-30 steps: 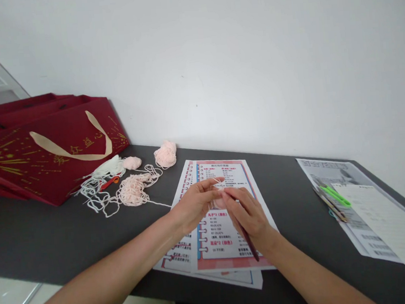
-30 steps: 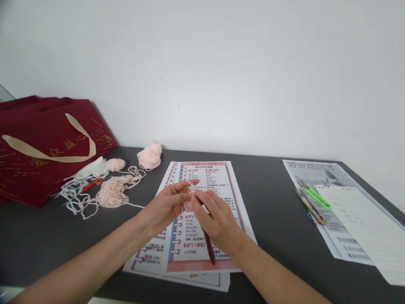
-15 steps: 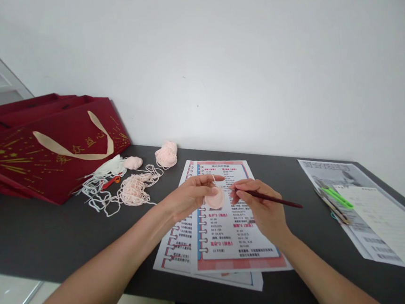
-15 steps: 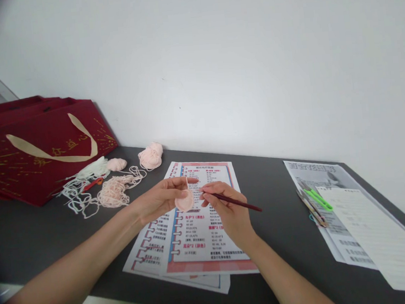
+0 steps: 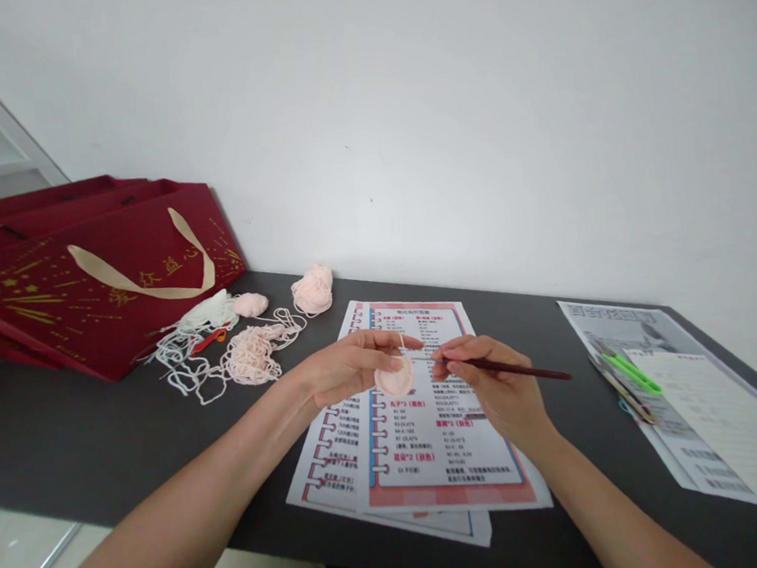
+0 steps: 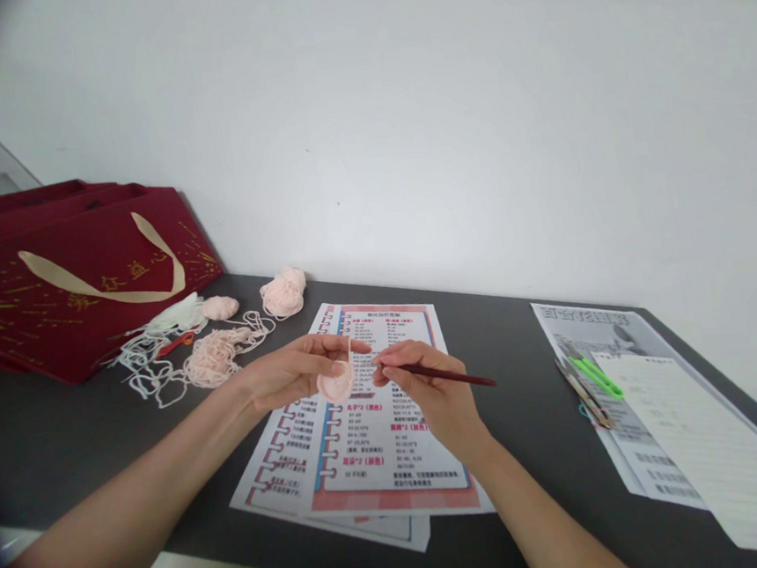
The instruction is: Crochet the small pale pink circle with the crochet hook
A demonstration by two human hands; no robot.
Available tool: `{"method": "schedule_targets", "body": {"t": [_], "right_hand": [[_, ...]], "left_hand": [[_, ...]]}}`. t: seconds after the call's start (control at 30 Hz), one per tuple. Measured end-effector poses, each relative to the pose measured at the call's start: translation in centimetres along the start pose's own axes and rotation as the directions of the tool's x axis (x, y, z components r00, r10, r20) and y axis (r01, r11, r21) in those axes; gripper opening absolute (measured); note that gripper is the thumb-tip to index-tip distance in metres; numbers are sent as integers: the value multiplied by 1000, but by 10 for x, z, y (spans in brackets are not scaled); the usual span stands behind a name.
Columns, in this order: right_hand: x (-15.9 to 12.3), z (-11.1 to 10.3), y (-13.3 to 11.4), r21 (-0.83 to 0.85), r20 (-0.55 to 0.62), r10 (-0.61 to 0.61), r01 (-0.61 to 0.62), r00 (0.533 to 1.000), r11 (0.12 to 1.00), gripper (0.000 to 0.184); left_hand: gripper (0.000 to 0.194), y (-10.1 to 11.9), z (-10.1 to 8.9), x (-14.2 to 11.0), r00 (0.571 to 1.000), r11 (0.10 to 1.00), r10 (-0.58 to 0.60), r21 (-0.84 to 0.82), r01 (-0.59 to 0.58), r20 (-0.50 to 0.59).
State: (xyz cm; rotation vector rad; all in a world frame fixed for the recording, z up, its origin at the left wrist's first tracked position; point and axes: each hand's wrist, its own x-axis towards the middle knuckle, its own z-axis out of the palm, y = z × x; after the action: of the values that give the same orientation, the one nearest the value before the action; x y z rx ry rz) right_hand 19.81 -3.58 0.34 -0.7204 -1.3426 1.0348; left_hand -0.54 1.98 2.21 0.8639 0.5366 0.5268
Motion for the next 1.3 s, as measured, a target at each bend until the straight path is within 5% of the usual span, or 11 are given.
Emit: {"method": "schedule_targets", "body": {"t": [0.23, 0.47, 0.73, 0.93, 1.3], "right_hand": [[1, -8, -5, -49, 94, 10, -5, 995, 999, 13], [5, -4, -6, 137, 65, 181, -188, 981, 972, 3], [7, 4, -3, 314, -10, 349, -328, 937, 891, 3], [6, 12, 2, 320, -112, 311, -262, 944, 910, 5], [3, 7, 2, 191, -103, 201, -179, 974, 965, 2]], "left_hand": [[32, 3, -6, -1, 996, 997, -77, 4, 77, 43], [28, 4, -5, -2, 993, 992, -77, 104, 67, 93], [26, -4, 0, 2, 988, 938, 146, 324, -121, -54], [26, -18, 9, 7, 935, 885, 325, 393, -249, -140], [34, -21, 11, 8, 929, 887, 329, 393, -242, -172]]}}
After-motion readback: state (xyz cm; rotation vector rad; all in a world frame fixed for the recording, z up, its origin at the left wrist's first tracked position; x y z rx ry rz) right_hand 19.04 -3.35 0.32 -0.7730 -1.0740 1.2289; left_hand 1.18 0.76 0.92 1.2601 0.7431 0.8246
